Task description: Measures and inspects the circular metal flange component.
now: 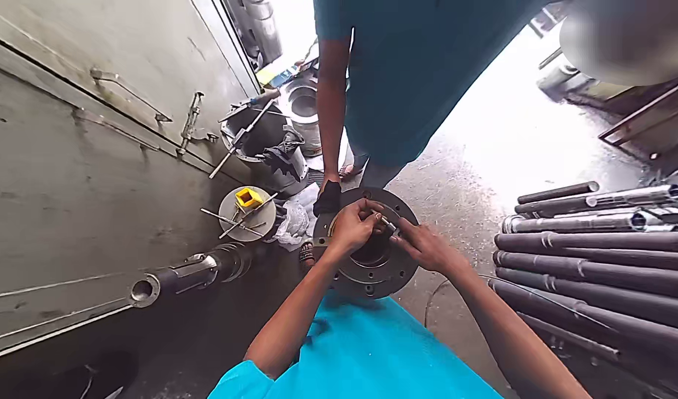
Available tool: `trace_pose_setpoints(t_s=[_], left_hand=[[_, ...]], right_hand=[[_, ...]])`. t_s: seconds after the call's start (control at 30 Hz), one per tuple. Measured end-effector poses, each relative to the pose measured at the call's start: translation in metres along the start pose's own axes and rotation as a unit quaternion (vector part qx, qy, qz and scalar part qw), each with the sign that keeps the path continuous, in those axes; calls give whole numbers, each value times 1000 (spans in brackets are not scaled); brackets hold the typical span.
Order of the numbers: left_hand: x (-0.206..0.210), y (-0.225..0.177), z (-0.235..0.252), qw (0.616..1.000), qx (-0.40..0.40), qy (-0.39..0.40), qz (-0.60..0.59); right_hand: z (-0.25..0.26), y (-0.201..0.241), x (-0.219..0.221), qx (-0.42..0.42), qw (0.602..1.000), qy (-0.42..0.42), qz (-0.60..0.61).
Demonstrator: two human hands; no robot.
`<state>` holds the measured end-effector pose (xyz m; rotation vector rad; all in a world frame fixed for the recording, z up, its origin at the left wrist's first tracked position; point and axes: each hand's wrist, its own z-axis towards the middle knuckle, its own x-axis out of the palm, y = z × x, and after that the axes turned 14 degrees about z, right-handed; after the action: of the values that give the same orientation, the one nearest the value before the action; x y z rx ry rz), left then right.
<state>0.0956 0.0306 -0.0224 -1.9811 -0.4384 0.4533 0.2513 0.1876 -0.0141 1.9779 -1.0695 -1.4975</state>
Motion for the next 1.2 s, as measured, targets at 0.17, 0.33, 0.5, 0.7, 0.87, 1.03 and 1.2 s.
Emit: trace_pose_setpoints(t_s=[0.17, 0.33, 0.5, 0.7, 0.87, 1.03, 1.2], left_hand=[[20, 12, -13, 995, -4, -42, -85], [27, 23, -15, 986, 29, 63, 155], [28, 27, -8, 958, 79, 125, 245], [34, 34, -8, 957, 97, 120, 246], [35, 36, -6, 951, 112, 128, 256], [30, 35, -8, 960, 104, 111, 237], [23, 33, -19, 992, 78, -23, 98]], right_hand=[[-6, -1, 12, 38, 997, -51, 39], [-8, 2, 24, 91, 984, -130, 86], [-6, 12, 42, 147, 951, -238, 134], [-2, 23, 69, 187, 894, -368, 173], [-1, 27, 71, 197, 881, -385, 192], [-17, 32, 37, 207, 924, -293, 131], [-20, 11, -15, -97, 945, -283, -133]])
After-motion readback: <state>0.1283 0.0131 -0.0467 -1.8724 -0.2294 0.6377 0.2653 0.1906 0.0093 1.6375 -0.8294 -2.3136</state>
